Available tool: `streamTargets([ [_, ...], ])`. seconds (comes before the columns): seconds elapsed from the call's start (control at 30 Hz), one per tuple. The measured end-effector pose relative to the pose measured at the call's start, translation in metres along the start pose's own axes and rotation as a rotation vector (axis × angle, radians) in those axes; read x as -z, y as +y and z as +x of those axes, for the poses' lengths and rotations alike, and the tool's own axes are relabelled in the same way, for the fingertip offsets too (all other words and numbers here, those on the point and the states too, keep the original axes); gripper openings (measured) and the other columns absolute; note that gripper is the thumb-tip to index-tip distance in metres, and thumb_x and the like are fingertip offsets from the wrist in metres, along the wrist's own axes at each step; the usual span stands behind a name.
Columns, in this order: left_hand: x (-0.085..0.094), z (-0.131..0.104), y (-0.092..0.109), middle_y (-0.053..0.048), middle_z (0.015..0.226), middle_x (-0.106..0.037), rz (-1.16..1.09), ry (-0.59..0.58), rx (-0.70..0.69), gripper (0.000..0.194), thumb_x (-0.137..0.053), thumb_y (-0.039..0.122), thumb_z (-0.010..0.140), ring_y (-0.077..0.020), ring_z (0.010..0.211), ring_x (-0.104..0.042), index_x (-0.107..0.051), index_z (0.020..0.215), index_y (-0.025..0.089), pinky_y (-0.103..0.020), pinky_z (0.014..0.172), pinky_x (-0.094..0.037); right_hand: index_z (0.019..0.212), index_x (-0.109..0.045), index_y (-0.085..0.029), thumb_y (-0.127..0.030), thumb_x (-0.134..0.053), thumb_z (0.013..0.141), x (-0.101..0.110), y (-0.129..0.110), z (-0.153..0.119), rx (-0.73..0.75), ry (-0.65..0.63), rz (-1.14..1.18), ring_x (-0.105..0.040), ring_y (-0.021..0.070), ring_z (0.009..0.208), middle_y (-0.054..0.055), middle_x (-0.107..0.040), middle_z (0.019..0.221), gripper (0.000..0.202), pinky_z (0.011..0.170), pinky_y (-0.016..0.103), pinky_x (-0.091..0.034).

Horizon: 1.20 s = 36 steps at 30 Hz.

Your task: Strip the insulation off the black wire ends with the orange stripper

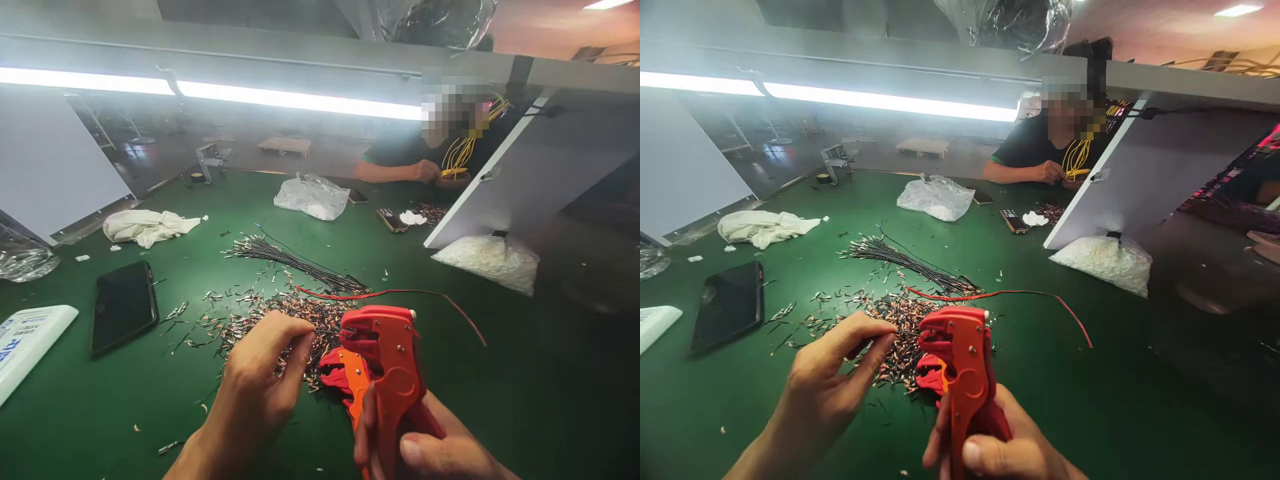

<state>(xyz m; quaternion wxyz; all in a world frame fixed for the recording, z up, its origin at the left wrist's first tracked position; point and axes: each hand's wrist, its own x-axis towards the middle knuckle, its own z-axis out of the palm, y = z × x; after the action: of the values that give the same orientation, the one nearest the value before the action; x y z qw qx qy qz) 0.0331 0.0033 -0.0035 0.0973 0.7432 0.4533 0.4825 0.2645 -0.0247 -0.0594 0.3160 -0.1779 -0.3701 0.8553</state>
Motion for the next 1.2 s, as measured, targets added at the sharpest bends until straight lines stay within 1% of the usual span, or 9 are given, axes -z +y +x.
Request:
streamTargets([
  [0.13, 0.002, 0.000, -0.001, 0.002, 0.075, -0.066, -0.036, 0.004, 0.038, 0.012, -0.059, 0.007, 0.090, -0.0077, 0.065, -0.060, -0.065, 0.088, 0.017, -0.019, 0.062, -0.049, 0.092, -0.065, -0.009, -0.044, -0.073, 0.078, -0.004, -0.001, 0.001, -0.021, 0.006, -0.130, -0.059, 0.0154, 0.069, 0.008, -0.065, 0.077, 0.038, 0.064, 0.027, -0.044],
  [0.27, 0.002, -0.002, -0.002, 0.004, 0.077, -0.068, -0.105, -0.017, 0.066, 0.013, -0.060, 0.008, 0.089, -0.0060, 0.064, -0.060, -0.066, 0.089, 0.019, -0.016, 0.058, -0.047, 0.097, -0.057, -0.014, -0.038, -0.075, 0.078, -0.009, 0.005, 0.002, 0.031, 0.049, 0.037, -0.059, 0.0159, 0.068, 0.003, -0.060, 0.073, 0.035, 0.068, 0.033, -0.048],
  [0.37, 0.000, -0.005, -0.001, 0.005, 0.078, -0.069, -0.110, -0.032, 0.076, 0.014, -0.062, 0.008, 0.089, -0.0050, 0.062, -0.060, -0.066, 0.090, 0.021, -0.015, 0.054, -0.045, 0.096, -0.057, -0.014, -0.033, -0.077, 0.078, -0.011, 0.006, 0.001, -0.003, 0.078, 0.114, -0.057, 0.0131, 0.068, 0.000, -0.059, 0.073, 0.033, 0.071, 0.032, -0.047],
  [0.53, -0.001, -0.004, 0.000, 0.005, 0.077, -0.070, -0.098, -0.013, 0.081, 0.015, -0.060, 0.007, 0.089, -0.0039, 0.058, -0.057, -0.066, 0.088, 0.020, -0.013, 0.051, -0.044, 0.093, -0.057, -0.015, -0.043, -0.075, 0.078, -0.008, 0.005, 0.001, 0.030, 0.026, -0.066, -0.053, 0.0130, 0.064, 0.001, -0.057, 0.073, 0.038, 0.064, 0.028, -0.044],
  [0.67, 0.001, -0.003, -0.004, 0.003, 0.078, -0.070, -0.079, -0.049, 0.034, 0.013, -0.059, 0.008, 0.090, -0.0054, 0.062, -0.060, -0.067, 0.089, 0.019, -0.015, 0.053, -0.045, 0.095, -0.057, -0.014, -0.039, -0.072, 0.082, -0.005, 0.007, 0.002, 0.048, 0.001, -0.090, -0.050, 0.0120, 0.062, 0.001, -0.056, 0.071, 0.032, 0.061, 0.026, -0.040],
  [0.77, 0.003, -0.003, -0.006, 0.002, 0.074, -0.068, -0.053, -0.065, 0.022, 0.013, -0.058, 0.009, 0.091, -0.0054, 0.057, -0.056, -0.067, 0.089, 0.018, -0.016, 0.047, -0.041, 0.090, -0.059, -0.013, -0.039, -0.071, 0.082, -0.005, 0.007, 0.002, 0.054, -0.001, -0.095, -0.050, 0.0124, 0.062, 0.002, -0.055, 0.070, 0.030, 0.061, 0.027, -0.040],
  [0.97, 0.006, -0.002, -0.006, 0.003, 0.072, -0.065, -0.016, -0.120, -0.036, 0.014, -0.057, 0.009, 0.092, -0.0072, 0.061, -0.057, -0.066, 0.089, 0.019, -0.017, 0.055, -0.044, 0.093, -0.061, -0.013, -0.042, -0.073, 0.079, -0.006, 0.005, 0.000, -0.007, 0.072, -0.131, -0.048, 0.0117, 0.058, 0.001, -0.056, 0.068, 0.034, 0.060, 0.028, -0.041],
  [1.1, 0.007, -0.002, -0.005, 0.004, 0.069, -0.061, -0.015, -0.137, -0.051, 0.014, -0.057, 0.008, 0.091, -0.0068, 0.059, -0.054, -0.065, 0.090, 0.019, -0.016, 0.053, -0.042, 0.075, -0.057, -0.016, -0.051, -0.074, 0.075, -0.005, 0.009, -0.002, 0.001, 0.162, -0.136, -0.038, 0.0082, 0.048, -0.004, -0.046, 0.059, 0.039, 0.055, 0.027, -0.040],
  [1.2, 0.007, -0.003, -0.006, 0.004, 0.070, -0.062, -0.022, -0.150, -0.056, 0.015, -0.057, 0.007, 0.091, -0.0065, 0.060, -0.055, -0.064, 0.090, 0.019, -0.016, 0.052, -0.041, 0.068, -0.054, -0.018, -0.053, -0.072, 0.077, -0.006, 0.010, -0.003, 0.011, 0.185, -0.175, -0.033, 0.0074, 0.046, -0.005, -0.042, 0.055, 0.041, 0.052, 0.026, -0.037],
])
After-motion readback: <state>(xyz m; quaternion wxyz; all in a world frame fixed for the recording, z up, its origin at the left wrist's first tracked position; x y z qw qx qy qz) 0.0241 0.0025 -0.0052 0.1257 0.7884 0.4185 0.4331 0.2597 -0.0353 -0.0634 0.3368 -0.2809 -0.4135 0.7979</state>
